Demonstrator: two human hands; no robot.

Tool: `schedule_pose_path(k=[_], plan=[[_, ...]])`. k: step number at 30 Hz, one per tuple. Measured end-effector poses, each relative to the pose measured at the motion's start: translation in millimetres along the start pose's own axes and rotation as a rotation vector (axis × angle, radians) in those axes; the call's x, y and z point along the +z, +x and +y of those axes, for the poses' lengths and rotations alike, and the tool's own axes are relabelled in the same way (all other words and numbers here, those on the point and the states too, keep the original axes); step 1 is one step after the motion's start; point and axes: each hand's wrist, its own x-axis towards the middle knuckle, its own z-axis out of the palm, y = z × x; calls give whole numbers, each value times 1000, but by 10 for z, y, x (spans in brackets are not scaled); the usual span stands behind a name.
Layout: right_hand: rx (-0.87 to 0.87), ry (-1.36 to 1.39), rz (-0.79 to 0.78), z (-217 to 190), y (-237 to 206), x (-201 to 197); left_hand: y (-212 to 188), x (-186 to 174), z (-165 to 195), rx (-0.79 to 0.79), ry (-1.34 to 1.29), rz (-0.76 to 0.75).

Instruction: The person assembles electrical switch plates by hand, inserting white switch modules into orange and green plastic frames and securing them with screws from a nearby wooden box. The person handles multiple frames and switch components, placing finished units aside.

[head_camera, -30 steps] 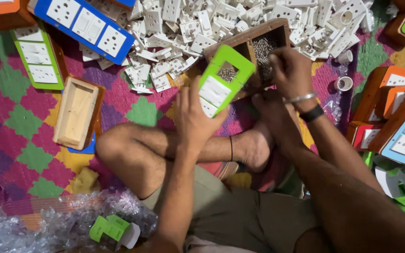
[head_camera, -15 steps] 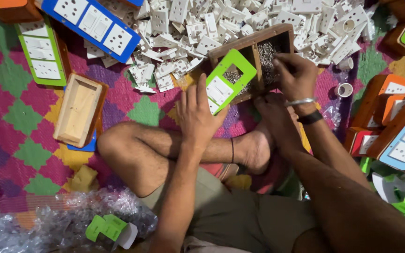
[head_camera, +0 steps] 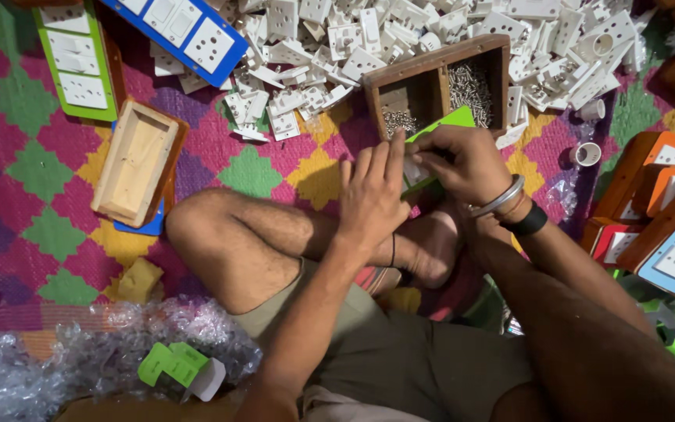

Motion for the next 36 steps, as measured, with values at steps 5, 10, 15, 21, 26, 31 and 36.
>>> schedule_pose_path(k=[5, 10, 15, 21, 26, 31, 36], plan=[[-90, -105, 42, -10, -2, 71, 3, 0, -18, -4, -8, -22], [-38, -129, 89, 49, -14, 123, -16, 51, -22, 39, -29, 25], [17, -66, 195, 145, -26, 146, 26, 48, -10, -37, -61, -29], [172, -102, 453, 373, -252, -85, 66, -100, -109, -85, -111, 79], [365, 663, 281, 608, -366, -56, 43, -61, -152, 4, -296, 140], [322, 681, 245, 682, -409, -44, 52, 103, -327, -243, -688, 78], [290, 611, 256, 658, -414, 6, -22, 288, -488, -413, -1032, -43]])
